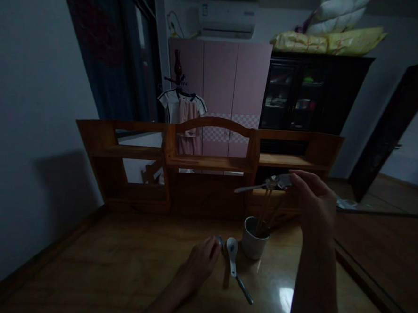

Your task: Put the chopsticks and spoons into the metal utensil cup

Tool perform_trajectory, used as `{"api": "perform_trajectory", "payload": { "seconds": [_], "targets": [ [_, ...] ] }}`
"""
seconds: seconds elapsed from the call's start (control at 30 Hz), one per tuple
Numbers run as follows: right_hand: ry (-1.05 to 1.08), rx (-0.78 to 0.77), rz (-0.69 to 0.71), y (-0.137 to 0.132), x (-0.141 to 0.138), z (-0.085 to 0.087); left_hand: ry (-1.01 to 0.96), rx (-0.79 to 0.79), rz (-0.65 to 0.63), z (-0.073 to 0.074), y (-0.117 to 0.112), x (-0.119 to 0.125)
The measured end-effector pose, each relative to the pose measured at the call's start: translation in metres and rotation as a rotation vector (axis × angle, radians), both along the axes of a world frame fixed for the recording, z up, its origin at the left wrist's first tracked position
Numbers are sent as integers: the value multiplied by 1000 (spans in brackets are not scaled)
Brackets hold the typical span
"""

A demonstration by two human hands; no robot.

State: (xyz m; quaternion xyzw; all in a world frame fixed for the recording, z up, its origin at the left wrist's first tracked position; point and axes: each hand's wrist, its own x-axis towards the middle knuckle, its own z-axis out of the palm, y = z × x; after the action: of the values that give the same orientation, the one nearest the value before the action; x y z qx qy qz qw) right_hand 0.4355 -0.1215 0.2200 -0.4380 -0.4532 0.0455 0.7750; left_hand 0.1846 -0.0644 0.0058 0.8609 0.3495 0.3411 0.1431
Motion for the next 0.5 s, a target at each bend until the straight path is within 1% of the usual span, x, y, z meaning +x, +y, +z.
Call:
{"api": "perform_trajectory", "payload": {
  "seconds": [0.1,0.17,0.27,0.37,0.5],
  "targets": [
    [-6,21,-66,-1,6,-1,-23,-31,-24,9,-3,2],
    [-70,-27,-104,-2,8,-1,-23,-14,-44,10,-3,2],
    [-209,-142,-138,0,11,-4,-11,22,-92,7,-1,1],
    [-337,-256,-89,5,12,-9,7,39,-134,1,1,0],
    [-500,-395,42,10,11,-14,22,54,-115,-5,3,0]
  ]
}}
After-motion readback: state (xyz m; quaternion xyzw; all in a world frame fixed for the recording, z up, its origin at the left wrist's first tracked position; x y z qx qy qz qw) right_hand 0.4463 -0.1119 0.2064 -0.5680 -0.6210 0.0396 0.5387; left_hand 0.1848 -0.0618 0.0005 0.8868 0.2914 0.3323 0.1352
